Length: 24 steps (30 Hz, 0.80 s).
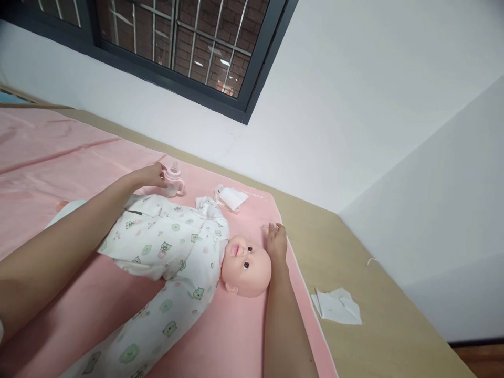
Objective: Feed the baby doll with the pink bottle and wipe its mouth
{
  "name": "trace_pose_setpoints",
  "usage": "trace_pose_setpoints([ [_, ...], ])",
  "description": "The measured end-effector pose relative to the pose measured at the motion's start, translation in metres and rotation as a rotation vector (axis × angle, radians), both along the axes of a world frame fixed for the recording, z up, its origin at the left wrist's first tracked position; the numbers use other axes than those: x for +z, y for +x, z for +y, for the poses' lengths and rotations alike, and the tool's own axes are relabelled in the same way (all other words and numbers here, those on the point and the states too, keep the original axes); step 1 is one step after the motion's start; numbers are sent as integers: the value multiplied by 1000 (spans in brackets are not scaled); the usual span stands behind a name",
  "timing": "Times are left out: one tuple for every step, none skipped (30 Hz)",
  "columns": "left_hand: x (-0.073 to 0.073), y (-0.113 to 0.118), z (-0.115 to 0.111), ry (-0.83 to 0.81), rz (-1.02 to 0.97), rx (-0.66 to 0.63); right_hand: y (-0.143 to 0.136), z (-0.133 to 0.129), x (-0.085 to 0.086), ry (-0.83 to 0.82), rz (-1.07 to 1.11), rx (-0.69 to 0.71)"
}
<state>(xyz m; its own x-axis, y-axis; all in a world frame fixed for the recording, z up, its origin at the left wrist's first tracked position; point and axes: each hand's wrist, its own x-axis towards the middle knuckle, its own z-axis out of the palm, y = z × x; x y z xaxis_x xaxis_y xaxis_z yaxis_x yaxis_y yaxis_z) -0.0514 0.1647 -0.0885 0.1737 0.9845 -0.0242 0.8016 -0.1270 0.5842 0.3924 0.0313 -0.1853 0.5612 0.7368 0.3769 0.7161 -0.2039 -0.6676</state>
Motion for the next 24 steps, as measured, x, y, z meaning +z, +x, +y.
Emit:
trace_pose_setpoints([
  [1,0,-1,2,12,-2,0,0,0,0,3,-1],
  [3,0,-2,2,25,-2,0,0,0,3,4,-1],
  [4,0,-2,0,37,-1,0,0,0,6,6,-2],
  [4,0,-2,-3,47,1,0,0,-1,9,7,-3],
  [5,-1,-2,-9,56,2,0,0,-1,13,9,-3],
  [5,-1,-1,-16,65,3,0,0,-1,16,11,-5],
  [5,-1,-1,-23,74,4,0,0,-1,19,13,-7],
  [4,-1,-1,-30,83,5,0,0,-2,22,16,-9],
  [5,-1,-1,-35,94,5,0,0,-2,25,21,-12],
  [6,-2,-2,-39,103,5,1,0,-2,29,26,-14],
  [8,-2,-4,-40,109,4,1,1,-3,33,32,-15],
  [11,-2,-6,-40,120,6,2,1,-3,38,39,-16],
  [15,-2,-10,-41,144,16,2,0,-3,44,45,-16],
  [19,-1,-14,-35,179,37,2,0,-3,51,49,-15],
  [25,0,-18,-18,221,69,2,0,-2,60,53,-14],
  [31,1,-24,13,259,103,1,-1,-2,71,53,-15],
  [37,4,-29,59,282,135,0,-1,-1,84,49,-17],
  [43,8,-36,114,277,148,-1,-2,1,100,41,-20],
  [49,14,-43,171,240,132,-3,-2,2,119,28,-25],
  [54,22,-51,219,182,85,-5,-3,4,140,12,-29],
  [58,32,-59,252,116,8,-7,-3,6,159,-5,-33],
  [61,44,-68,267,52,-91,-10,-4,8,183,-27,-35],
  [64,58,-76,272,0,-202,-13,-5,10,214,-55,-36],
  [66,73,-84,260,-31,-312,-16,-6,13,252,-90,-34],
])
